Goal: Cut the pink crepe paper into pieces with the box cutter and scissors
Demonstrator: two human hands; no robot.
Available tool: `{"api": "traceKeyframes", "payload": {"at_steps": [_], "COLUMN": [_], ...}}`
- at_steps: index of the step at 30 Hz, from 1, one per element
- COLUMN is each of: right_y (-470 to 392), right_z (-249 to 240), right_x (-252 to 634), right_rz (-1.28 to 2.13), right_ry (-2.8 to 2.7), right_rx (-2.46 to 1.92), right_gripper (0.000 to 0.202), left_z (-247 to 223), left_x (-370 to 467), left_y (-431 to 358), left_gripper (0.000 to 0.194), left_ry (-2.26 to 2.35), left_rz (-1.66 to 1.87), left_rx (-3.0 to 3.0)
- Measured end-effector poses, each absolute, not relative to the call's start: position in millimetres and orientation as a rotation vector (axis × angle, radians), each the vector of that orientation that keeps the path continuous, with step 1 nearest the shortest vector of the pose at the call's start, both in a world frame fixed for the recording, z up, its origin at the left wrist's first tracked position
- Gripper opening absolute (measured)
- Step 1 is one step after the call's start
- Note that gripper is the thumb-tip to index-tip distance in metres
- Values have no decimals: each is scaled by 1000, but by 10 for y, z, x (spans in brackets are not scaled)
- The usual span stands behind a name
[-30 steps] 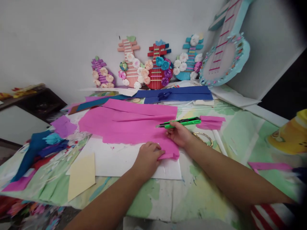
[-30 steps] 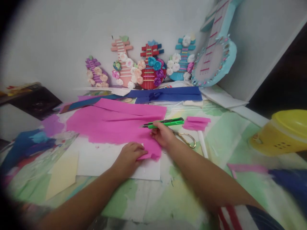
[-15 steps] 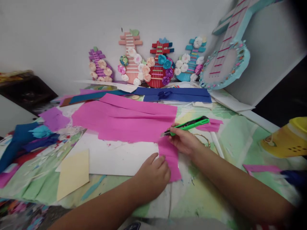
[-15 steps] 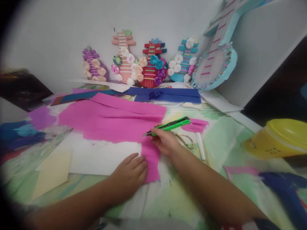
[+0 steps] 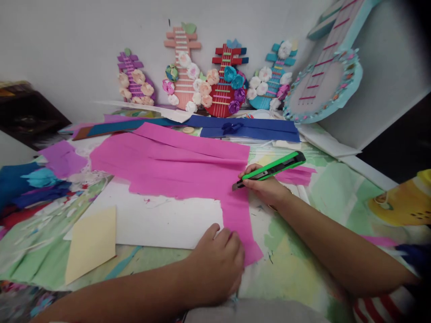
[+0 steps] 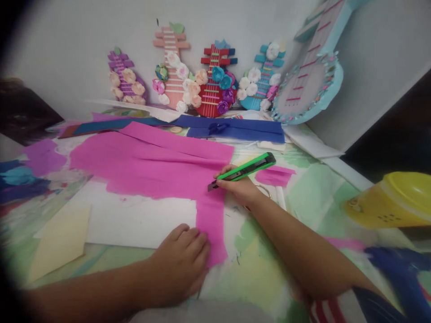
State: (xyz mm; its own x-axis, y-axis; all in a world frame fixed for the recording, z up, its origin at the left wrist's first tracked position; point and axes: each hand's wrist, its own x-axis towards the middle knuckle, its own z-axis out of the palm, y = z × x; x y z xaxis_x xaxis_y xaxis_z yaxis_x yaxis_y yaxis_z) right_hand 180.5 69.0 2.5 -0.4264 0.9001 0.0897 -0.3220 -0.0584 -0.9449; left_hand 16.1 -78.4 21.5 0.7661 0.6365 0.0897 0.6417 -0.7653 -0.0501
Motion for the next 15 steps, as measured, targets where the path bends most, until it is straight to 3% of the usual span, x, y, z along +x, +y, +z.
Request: {"api": "traceKeyframes", "payload": {"at_steps": [3, 7, 11, 15], "right_y": [659, 549, 462, 404], "right_z": [167, 199, 53, -11], "right_x": [1818, 1765, 1694, 1671], "right_rz": [1592, 1513, 1533, 1511], "right_ry": [-1278, -1355, -1442, -1567], "right_rx": [-682, -835, -1022, -1126], "right_gripper": [25, 24, 37, 33], "left_z": [338, 327, 163, 105], "left_x": [150, 200, 336, 380], "left_y": [-760, -735, -763, -728], "left_gripper": [40, 24, 24, 34], "left_ry": [-1165, -1053, -821, -1039], "left_rz": [-372, -607, -818, -924], "left_rx": [-2925, -2847, -2744, -2725]}}
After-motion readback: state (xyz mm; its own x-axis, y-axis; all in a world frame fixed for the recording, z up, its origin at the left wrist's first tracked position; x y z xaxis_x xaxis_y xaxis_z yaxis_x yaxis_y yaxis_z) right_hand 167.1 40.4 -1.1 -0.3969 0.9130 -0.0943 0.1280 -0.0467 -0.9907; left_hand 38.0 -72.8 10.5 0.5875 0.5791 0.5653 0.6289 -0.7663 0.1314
